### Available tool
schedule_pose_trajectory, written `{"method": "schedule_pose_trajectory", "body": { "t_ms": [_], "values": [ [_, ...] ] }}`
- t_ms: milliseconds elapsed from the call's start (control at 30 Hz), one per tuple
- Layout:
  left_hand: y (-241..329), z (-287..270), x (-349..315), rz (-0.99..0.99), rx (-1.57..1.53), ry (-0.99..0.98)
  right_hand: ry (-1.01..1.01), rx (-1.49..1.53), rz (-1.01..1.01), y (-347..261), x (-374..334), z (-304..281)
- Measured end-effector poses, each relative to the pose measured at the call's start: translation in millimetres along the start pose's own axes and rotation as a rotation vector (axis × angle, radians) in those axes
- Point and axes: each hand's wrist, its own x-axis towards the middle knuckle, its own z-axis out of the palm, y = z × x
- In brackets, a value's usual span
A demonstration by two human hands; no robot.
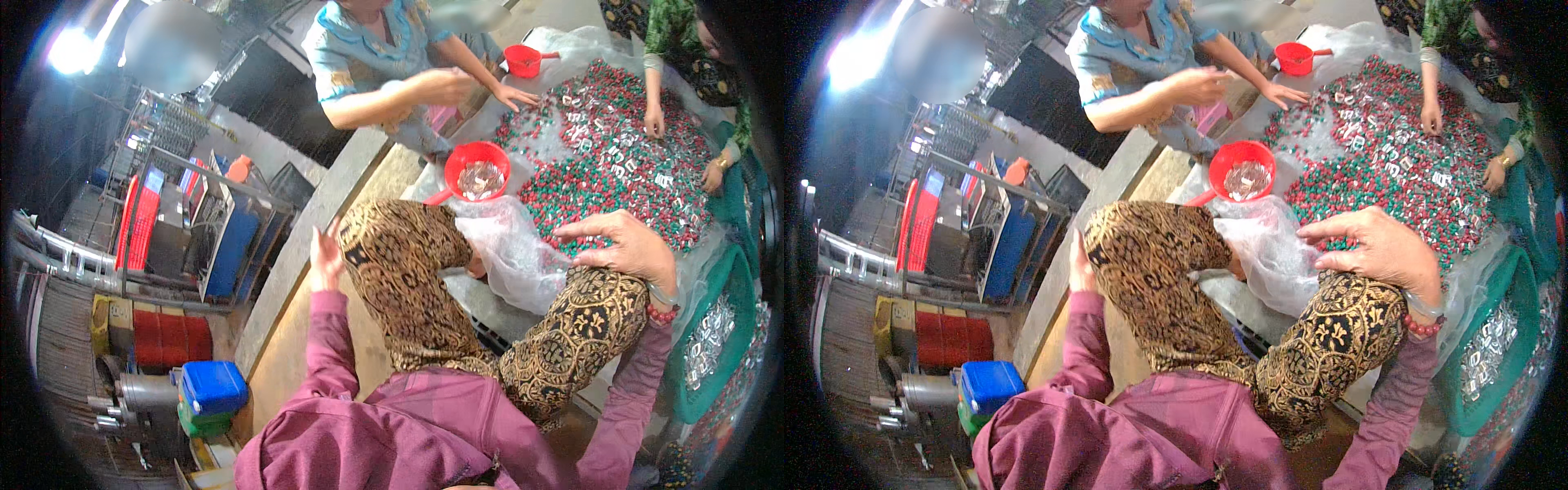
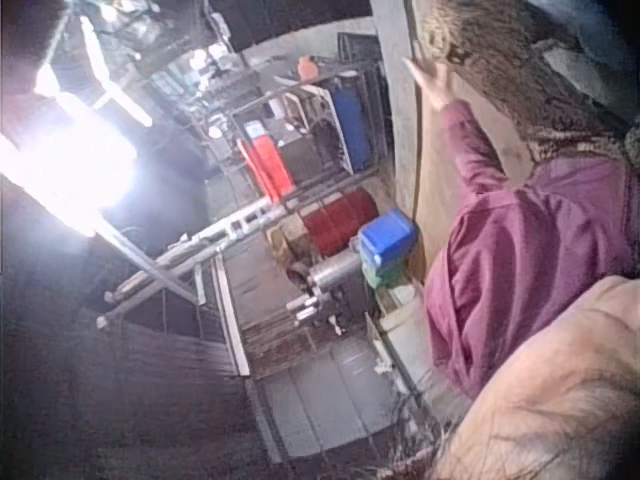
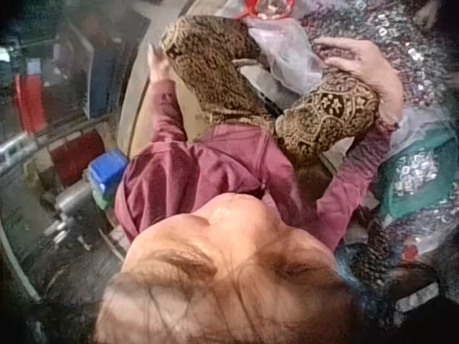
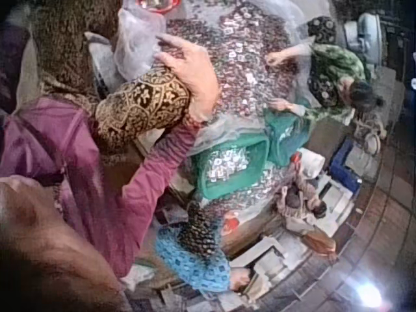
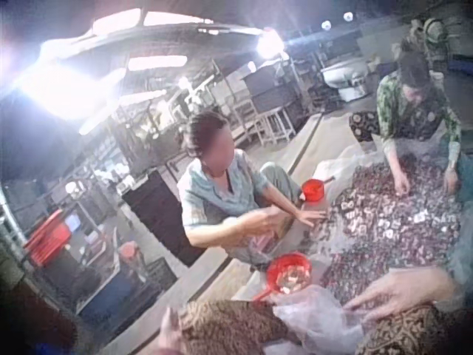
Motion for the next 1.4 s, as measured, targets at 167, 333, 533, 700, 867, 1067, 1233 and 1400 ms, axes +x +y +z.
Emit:
{"method": "schedule_pose_trajectory", "body": {
  "t_ms": [167, 333, 533, 700, 867, 1067, 1233, 1400],
  "values": [
    [-61.7, 93.1, -54.2, -0.534, -0.073, 0.019, -0.103, -0.050, 0.088, 8.1, -18.0, -4.9],
    [-146.9, 55.6, -54.1, -0.888, -0.734, -0.097, -0.260, 0.031, 0.177, 0.8, -32.2, -2.3],
    [-157.7, 106.2, -53.3, -0.890, 0.221, -0.664, -0.415, 0.060, 0.419, -4.0, -83.7, -3.1],
    [-168.8, 83.6, -50.7, 0.056, 1.342, -0.570, -0.348, 0.129, 0.620, -26.1, -111.8, 9.3],
    [-99.9, 84.4, -18.8, 0.483, 1.368, -0.342, -0.342, 0.095, 0.596, -27.3, -119.1, 12.7],
    [-75.3, 134.9, 7.3, 0.694, 1.237, -0.539, -0.281, 0.080, 0.770, -43.0, -100.8, 12.5],
    [-129.1, 231.1, -17.7, 0.705, 0.924, -0.909, -0.296, 0.004, 0.749, -41.5, -88.2, 10.0],
    [-145.7, 235.0, -14.5, 0.757, 0.737, -0.835, -0.296, 0.041, 0.724, -35.2, -85.0, 11.5]
  ]
}}
